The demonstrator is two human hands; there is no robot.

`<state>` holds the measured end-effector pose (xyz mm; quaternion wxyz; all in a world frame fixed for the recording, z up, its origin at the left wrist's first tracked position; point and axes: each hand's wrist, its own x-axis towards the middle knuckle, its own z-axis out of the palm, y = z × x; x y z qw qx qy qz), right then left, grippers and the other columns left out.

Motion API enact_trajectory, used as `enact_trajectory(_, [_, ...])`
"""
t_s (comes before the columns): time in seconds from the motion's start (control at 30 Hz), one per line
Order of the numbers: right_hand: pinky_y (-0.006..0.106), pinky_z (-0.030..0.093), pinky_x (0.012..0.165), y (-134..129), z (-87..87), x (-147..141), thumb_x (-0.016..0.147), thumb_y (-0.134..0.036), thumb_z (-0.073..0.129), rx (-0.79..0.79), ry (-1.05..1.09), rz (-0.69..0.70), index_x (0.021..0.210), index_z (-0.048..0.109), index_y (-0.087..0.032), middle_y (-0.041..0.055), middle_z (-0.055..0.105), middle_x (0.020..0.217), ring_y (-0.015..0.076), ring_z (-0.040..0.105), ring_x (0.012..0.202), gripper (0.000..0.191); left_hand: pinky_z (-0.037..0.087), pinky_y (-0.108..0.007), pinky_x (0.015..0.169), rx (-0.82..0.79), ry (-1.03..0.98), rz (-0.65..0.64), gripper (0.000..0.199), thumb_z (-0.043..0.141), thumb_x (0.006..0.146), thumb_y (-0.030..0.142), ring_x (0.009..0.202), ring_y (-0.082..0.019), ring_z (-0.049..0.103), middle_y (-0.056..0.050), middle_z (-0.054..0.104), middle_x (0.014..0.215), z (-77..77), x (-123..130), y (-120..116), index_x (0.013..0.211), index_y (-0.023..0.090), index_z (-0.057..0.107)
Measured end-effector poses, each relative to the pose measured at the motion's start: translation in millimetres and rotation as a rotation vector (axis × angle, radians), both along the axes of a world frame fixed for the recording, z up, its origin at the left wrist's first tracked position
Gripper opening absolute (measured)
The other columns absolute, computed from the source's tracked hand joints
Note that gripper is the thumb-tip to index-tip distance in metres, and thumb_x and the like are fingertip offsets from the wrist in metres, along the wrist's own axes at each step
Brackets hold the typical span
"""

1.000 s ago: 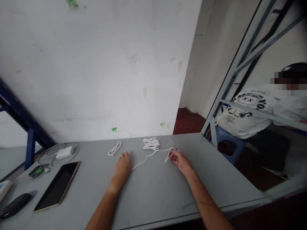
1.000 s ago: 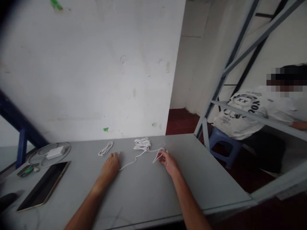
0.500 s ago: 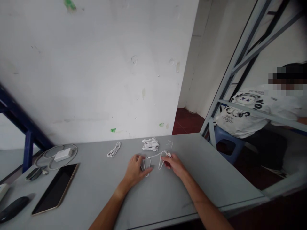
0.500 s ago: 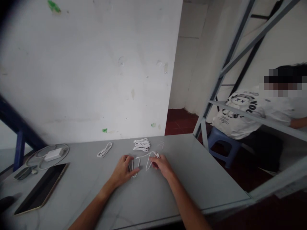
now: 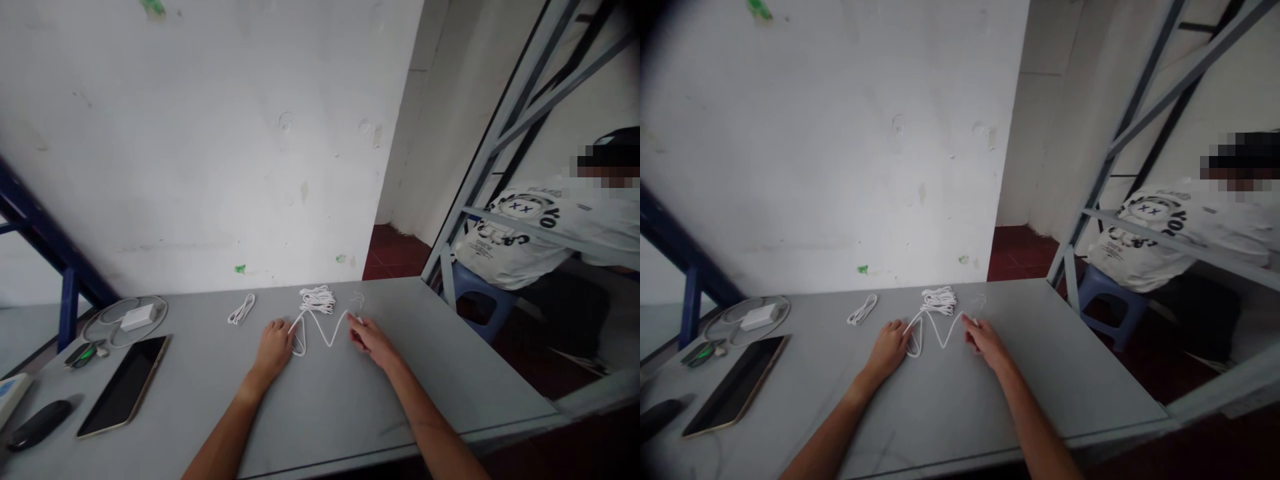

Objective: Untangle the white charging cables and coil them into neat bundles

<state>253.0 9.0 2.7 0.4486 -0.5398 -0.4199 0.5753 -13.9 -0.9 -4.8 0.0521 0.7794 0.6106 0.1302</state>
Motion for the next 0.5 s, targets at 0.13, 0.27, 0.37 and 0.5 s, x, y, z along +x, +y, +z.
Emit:
enact_trajectory(0.13, [0.019,0.023,0.026,14.1,-5.3,24.9,0.064,-0.045,0.069,0.013,0.241,-0.416,0.052,0.049,-0.022,-0.0047,0.051,0.041,0.0072,0.036,0.028,0.033,0.045,-0.04,0.097,0.009,0.009,-0.013,0.038,0.035,0.109,0.034,0.105,-0.028,0.061,-0.014,0.068,0.11,-5.0,-23.8,8.6,0.1,0.019,0.069])
enact_trajectory(0.27, [0.025,0.052,0.05,22.5,-6.6,41.3,0.076,-0.042,0.054,0.072,0.352,-0.535,0.069,0.05,-0.026,0.0017,0.064,0.068,0.0161,0.063,0.058,0.018,0.046,-0.039,0.095,-0.001,-0.067,-0.107,0.033,0.044,0.106,0.041,0.103,-0.028,0.06,-0.013,0.067,0.107,-8.0,-35.6,12.2,0.094,0.021,0.067])
enact_trajectory(0.37, [0.03,0.053,0.055,24.3,-6.3,47.5,0.079,-0.044,0.045,0.125,0.308,-0.561,0.07,0.048,-0.026,0.0035,0.063,0.072,0.0184,0.064,0.064,0.02,0.047,-0.039,0.095,-0.012,-0.169,-0.147,0.024,0.057,0.098,0.043,0.102,-0.027,0.06,-0.011,0.067,0.106,-6.9,-40.9,11.6,0.101,0.021,0.068])
enact_trajectory(0.5, [0.027,0.04,0.043,23.5,-7.5,54.4,0.08,-0.052,0.038,0.157,0.1,-0.638,0.063,0.04,-0.028,-0.0027,0.052,0.056,0.0145,0.048,0.043,0.03,0.051,-0.037,0.091,-0.053,-0.338,-0.111,0.037,0.064,0.089,0.035,0.096,-0.024,0.063,-0.007,0.068,0.102,-4.7,-54.5,11.2,0.123,0.02,0.061])
